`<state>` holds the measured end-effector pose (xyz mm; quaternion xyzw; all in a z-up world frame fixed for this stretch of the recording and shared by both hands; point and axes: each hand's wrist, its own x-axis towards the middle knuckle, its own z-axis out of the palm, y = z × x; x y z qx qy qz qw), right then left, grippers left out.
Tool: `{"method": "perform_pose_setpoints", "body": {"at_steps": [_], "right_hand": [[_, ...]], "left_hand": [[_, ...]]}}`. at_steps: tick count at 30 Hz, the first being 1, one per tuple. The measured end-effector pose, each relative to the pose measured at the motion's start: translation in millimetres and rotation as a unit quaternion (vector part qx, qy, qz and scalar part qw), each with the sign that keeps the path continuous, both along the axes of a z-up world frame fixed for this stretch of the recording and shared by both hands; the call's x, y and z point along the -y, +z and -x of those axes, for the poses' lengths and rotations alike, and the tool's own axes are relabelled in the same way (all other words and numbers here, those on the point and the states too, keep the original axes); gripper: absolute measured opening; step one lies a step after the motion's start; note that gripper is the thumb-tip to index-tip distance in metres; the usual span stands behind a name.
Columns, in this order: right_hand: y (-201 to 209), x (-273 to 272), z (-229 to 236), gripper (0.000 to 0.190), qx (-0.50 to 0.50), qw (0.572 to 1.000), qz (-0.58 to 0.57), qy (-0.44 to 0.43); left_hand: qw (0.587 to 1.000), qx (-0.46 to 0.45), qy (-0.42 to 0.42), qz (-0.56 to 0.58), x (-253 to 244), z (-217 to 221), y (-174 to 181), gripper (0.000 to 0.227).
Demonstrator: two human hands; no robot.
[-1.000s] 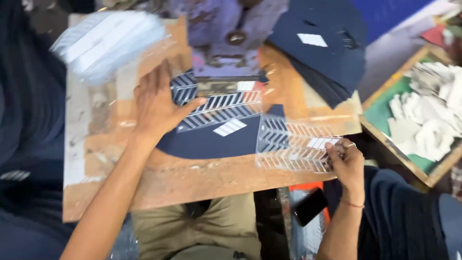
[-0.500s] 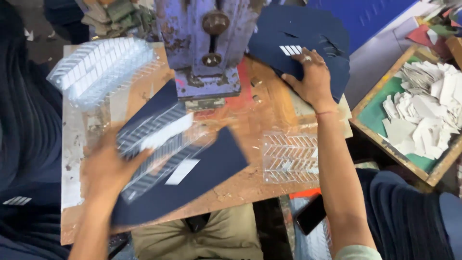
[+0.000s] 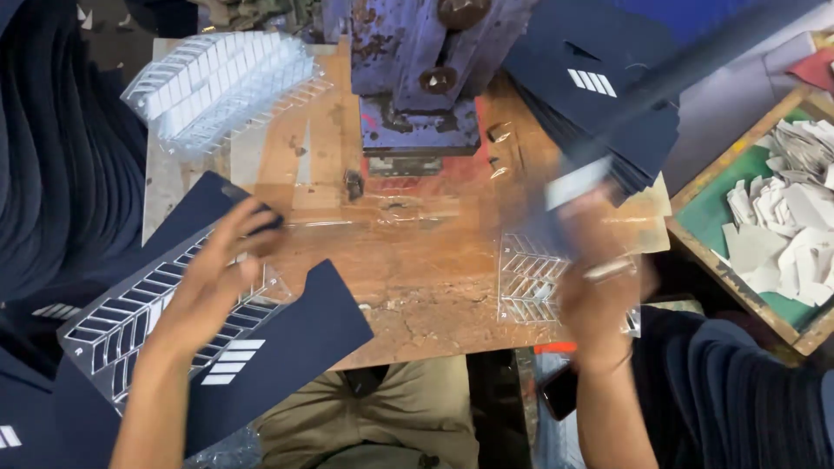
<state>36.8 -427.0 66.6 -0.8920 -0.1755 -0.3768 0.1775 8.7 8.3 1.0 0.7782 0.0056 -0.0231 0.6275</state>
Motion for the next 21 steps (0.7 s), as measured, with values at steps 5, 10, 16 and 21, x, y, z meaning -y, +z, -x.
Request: {"method": "perform_pose_setpoints", "body": {"at_steps": [5, 10, 16, 21], "right_hand": [[-19.0, -41.1, 72.2, 0.042, -0.346, 0.874, 0.162, 0.300], [-32.1, -17.4, 36.9, 0.048, -0.306, 0.943, 0.042, 0.124], [-61.3, -40.3, -51.8, 0.066, -0.262, 0.939, 0.144, 0.170], [-65.0, -60.9, -106.8, 0.065, -0.254, 0.940, 0.188, 0.132]], "left_hand": [[0.976, -0.175, -0.124, 0.037, 43.3, -45.5, 2.7, 0.101], [0.913, 0.128, -0.056, -0.383, 108.0, -13.5, -12.1, 0.116], [0.909, 0.134, 0.019, -0.393, 105.9, -54.7, -17.1, 0.111], [0.889, 0.146, 0.026, -0.433, 87.2, -124.9, -19.3, 0.102]]}}
